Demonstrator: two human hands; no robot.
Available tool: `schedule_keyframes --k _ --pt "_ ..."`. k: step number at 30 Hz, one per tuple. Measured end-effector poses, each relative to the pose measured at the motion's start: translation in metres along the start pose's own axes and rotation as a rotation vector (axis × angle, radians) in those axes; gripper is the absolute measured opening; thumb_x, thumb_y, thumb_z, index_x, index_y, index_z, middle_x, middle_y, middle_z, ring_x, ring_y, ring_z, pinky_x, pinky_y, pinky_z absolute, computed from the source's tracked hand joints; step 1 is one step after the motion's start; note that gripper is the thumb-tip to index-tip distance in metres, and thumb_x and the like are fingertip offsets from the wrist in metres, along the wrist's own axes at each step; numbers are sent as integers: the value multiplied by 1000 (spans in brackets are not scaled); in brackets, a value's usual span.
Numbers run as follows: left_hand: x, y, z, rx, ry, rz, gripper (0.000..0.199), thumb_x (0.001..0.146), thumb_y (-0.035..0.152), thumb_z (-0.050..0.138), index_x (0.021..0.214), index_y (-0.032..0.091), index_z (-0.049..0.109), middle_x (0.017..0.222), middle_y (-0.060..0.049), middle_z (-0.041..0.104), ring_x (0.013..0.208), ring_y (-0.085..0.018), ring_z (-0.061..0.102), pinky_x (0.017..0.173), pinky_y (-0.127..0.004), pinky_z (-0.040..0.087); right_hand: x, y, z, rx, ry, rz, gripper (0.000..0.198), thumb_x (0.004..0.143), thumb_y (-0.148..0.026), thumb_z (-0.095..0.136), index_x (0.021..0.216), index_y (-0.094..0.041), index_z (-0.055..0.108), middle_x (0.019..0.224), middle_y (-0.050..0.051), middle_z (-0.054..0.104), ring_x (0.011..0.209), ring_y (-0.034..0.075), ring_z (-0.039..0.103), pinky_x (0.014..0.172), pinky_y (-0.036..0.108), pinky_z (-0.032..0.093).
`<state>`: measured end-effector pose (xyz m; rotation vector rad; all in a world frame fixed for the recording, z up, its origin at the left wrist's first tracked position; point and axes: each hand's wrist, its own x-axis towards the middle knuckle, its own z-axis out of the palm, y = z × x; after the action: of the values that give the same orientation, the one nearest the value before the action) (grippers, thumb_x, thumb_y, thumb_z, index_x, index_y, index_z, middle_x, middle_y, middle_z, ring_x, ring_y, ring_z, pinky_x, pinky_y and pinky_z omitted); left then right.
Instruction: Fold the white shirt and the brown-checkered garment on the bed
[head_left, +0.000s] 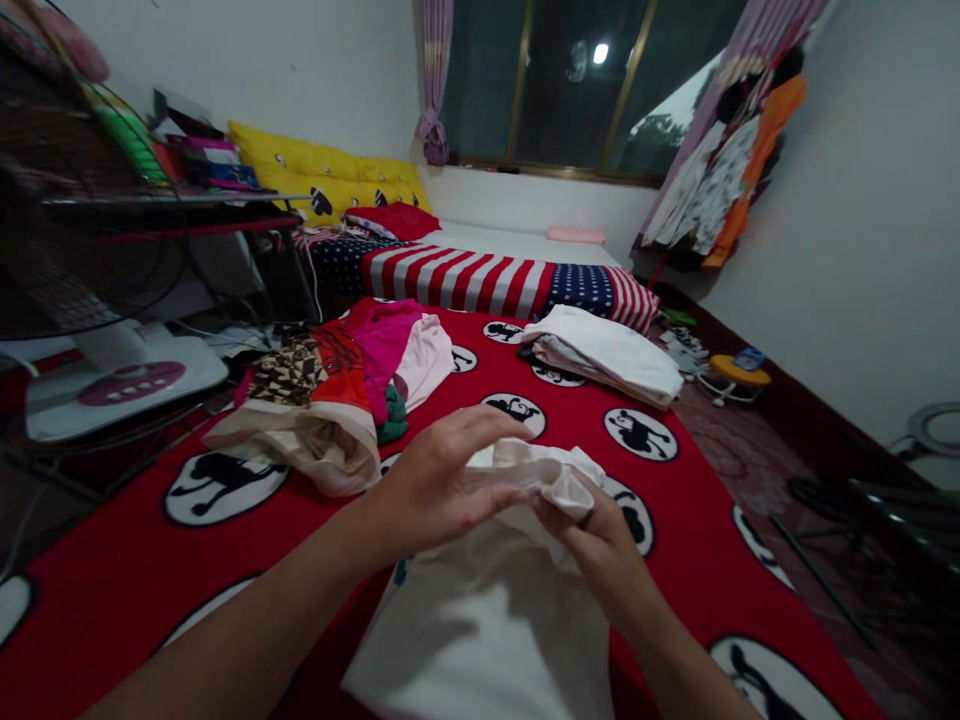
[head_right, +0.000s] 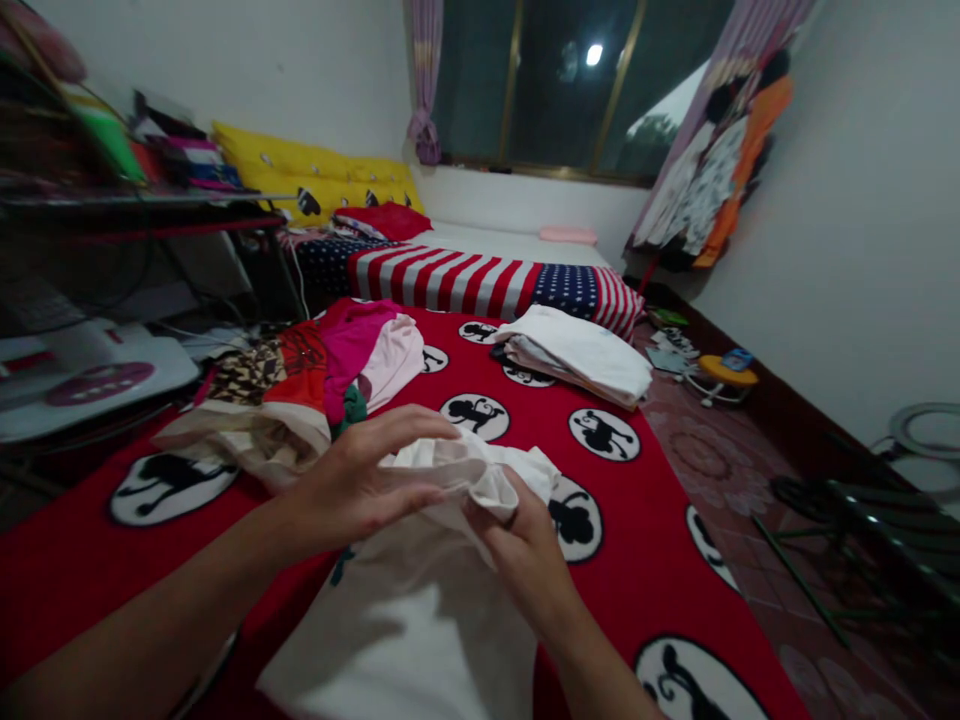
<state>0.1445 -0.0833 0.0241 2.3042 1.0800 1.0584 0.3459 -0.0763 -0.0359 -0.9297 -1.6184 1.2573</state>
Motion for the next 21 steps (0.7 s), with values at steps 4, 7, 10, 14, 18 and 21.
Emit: schedule_keyframes --k 4,7,10,14,18,21 --pt "-1 0 -4 105 -57 -90 79 66 40 81 136 24 47 134 -10 53 121 -27 50 102 -39 40 2 5 -6 102 61 88 34 84 -40 63 109 -18 61 97 5 66 86 19 59 75 27 45" --pt "-4 -3 9 106 -88 -81 81 68 30 79 140 24 42 134 -10 54 121 -26 51 103 -39 38 0 2 -3 89 -16 51 32 85 -41 61 109 -19 62 98 4 66 89 19 59 80 28 45" --pt "-3 -12 21 -1 -90 -162 56 71 16 71 126 22 58 116 -6 65 101 -22 61 88 -31 46 -1 -1 -3 54 -102 10 31 84 -41 61 106 -19 62 97 4 66 90 20 60 80 29 46" --pt "3 -26 20 -142 25 -338 21 71 18 71 91 17 72 89 -1 70 81 -17 63 72 -23 46 1 -2 -16 -91 3 -1 49 70 -36 76 112 -21 57 107 6 66 92 21 61 79 32 48" --pt "6 -36 16 -218 69 -429 23 74 36 70 85 16 72 76 1 67 69 -16 60 61 -21 43 3 -1 -29 -382 97 -116 18 73 -29 72 86 -20 64 89 4 67 85 20 61 78 32 45" --pt "5 -45 16 -250 81 -428 24 77 38 66 80 15 72 74 -1 65 66 -14 57 55 -19 40 4 4 -38 -373 119 -117 15 83 -30 61 73 -18 62 73 3 64 71 17 59 66 28 44"
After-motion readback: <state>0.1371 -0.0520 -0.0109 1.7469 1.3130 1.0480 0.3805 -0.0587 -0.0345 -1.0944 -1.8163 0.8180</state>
